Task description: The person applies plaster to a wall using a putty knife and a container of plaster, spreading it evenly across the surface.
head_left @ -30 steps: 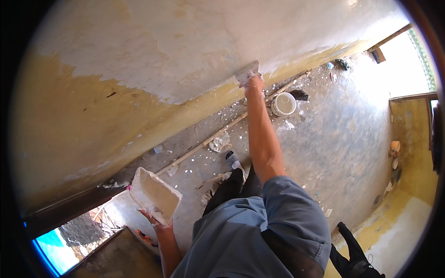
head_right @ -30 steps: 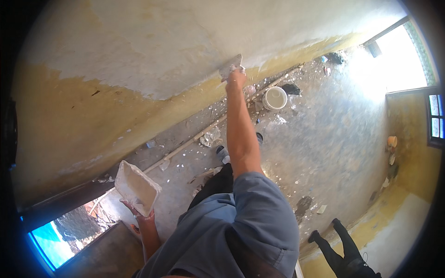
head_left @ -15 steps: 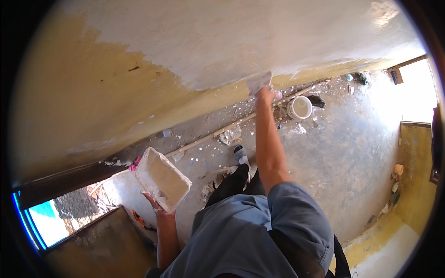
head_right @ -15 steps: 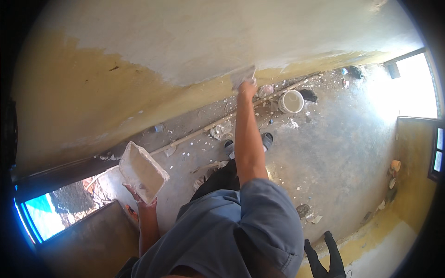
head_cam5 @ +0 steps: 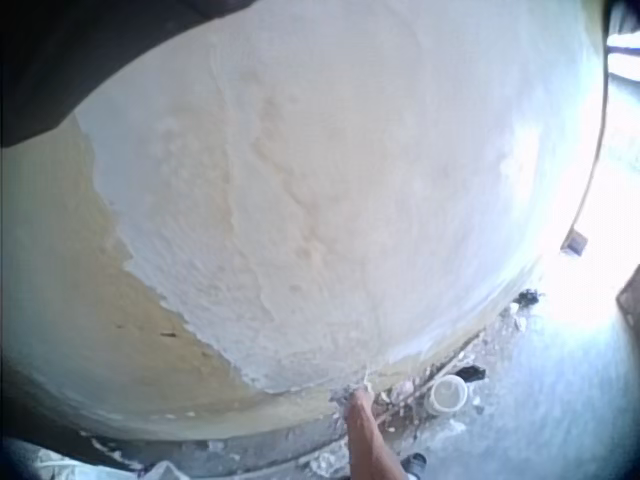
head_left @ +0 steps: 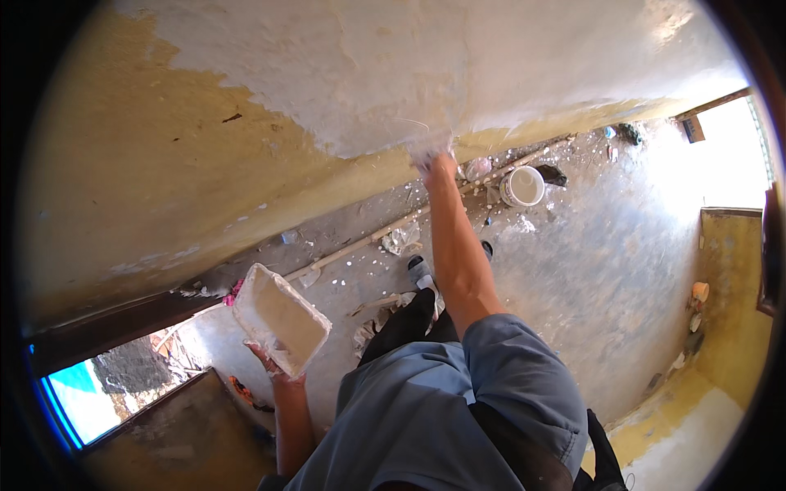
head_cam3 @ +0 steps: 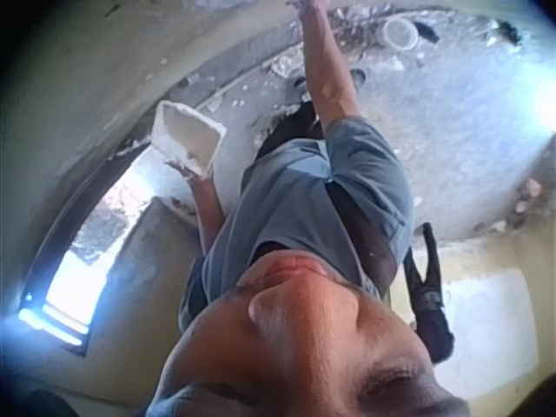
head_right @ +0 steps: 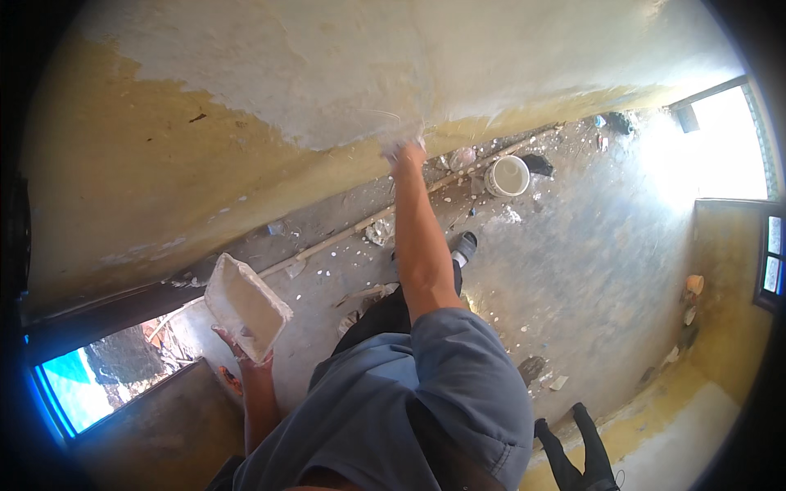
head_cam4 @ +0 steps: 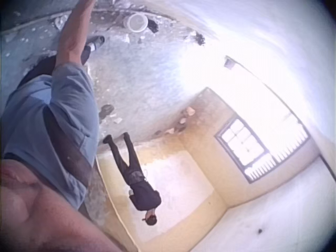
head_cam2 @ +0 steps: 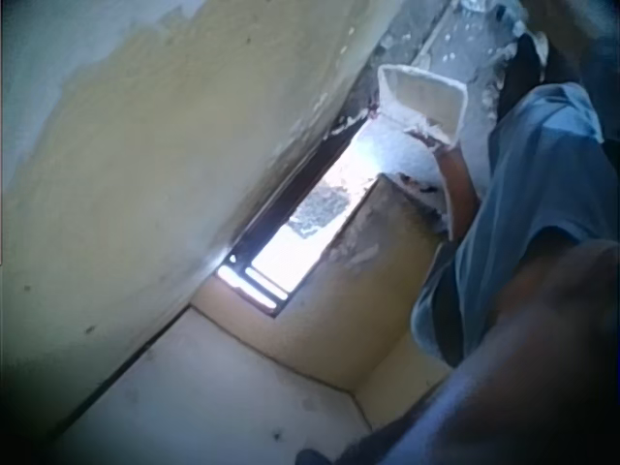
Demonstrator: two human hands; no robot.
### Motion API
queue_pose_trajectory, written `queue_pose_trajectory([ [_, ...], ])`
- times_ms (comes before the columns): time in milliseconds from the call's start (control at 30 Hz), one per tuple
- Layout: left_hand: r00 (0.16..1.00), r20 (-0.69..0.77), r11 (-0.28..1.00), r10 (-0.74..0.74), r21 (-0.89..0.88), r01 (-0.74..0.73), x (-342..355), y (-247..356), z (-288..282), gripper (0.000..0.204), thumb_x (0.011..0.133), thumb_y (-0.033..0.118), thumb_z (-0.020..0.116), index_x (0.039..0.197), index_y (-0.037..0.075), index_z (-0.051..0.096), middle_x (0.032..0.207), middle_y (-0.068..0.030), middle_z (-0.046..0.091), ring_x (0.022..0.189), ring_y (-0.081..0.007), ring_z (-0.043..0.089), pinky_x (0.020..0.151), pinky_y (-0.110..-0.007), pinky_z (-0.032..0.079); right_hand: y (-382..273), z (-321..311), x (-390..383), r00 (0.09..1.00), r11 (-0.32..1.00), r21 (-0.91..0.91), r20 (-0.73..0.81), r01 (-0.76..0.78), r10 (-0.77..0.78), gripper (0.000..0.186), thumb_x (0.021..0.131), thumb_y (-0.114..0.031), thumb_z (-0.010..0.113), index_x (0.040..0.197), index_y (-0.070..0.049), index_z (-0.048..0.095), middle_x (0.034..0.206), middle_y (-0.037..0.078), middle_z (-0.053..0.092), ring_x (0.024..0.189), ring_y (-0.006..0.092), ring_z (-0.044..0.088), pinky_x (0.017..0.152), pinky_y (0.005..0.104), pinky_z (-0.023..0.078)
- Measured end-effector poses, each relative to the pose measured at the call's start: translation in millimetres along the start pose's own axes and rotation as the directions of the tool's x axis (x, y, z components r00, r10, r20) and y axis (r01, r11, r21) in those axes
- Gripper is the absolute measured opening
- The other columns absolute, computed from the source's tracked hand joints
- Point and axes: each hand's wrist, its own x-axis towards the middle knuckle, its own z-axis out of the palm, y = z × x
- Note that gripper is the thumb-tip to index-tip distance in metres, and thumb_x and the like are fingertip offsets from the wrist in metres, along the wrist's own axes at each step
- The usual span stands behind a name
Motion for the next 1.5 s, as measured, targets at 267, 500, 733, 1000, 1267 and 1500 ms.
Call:
queue_pose_trajectory([
  [267,0.998,0.022,0.998,0.063,-0.012,-0.063,-11,2,10,0.091,0.071,0.068,0.051,0.139,0.019,0.017,0.138,-0.0053,0.029,0.122,-0.0271,0.034,0.1,-0.045,0.031,26,65,-132,0.944,0.957,-0.175,0.28,0.23,-0.175,0.022,0.078,0.001,0.051,0.099,-0.003,0.05,0.092,0.012,0.058,0.084,0.0187,0.057,0.066,0.0298,0.049],
  [500,0.999,-0.052,0.999,0.016,-0.027,-0.017,-10,6,18,0.088,0.072,0.07,0.046,0.138,0.018,0.019,0.137,-0.0054,0.03,0.121,-0.0258,0.035,0.099,-0.044,0.032,37,55,-32,0.983,0.972,0.15,0.055,-0.182,0.175,0.022,0.078,-0.001,0.048,0.098,-0.006,0.042,0.081,0.011,0.053,0.072,0.0267,0.06,0.051,0.0388,0.053],
  [733,0.995,-0.101,0.998,0.005,-0.06,-0.011,-11,8,5,0.087,0.072,0.068,0.049,0.137,0.018,0.022,0.134,-0.0055,0.035,0.118,-0.0264,0.038,0.097,-0.045,0.034,-62,121,-179,0.951,0.993,0.113,0.304,0.022,-0.056,0.029,0.079,0.0,0.051,0.106,-0.004,0.041,0.09,0.01,0.052,0.075,0.0218,0.057,0.052,0.0337,0.05],
  [1000,0.999,-0.012,0.999,0.032,-0.029,-0.032,-11,5,15,0.086,0.073,0.067,0.048,0.137,0.018,0.022,0.136,-0.0049,0.033,0.12,-0.0268,0.037,0.099,-0.045,0.033,-2,120,-126,0.821,0.175,-0.884,0.307,0.433,-0.482,0.02,0.076,-0.001,0.045,0.094,0.004,0.052,0.077,0.021,0.054,0.068,0.0338,0.052,0.061,0.0439,0.042],
  [1267,0.992,-0.087,0.995,0.095,0.015,-0.094,-9,-1,-18,0.086,0.073,0.067,0.049,0.138,0.019,0.021,0.137,-0.0048,0.032,0.121,-0.0269,0.036,0.099,-0.047,0.032,59,58,-158,0.94,0.809,-0.479,0.158,0.341,-0.303,0.015,0.078,-0.002,0.044,0.088,0.001,0.055,0.076,0.018,0.058,0.075,0.0315,0.059,0.066,0.0425,0.048],
  [1500,0.999,-0.005,0.996,0.041,-0.076,-0.041,-7,2,3,0.086,0.071,0.065,0.054,0.137,0.021,0.021,0.136,-0.0038,0.032,0.122,-0.0259,0.035,0.099,-0.046,0.033,-52,128,-86,0.99,0.973,0.189,-0.066,0.133,-0.122,0.008,0.075,-0.004,0.053,0.083,-0.003,0.051,0.064,0.007,0.047,0.053,0.0203,0.047,0.054,0.0351,0.046],
])
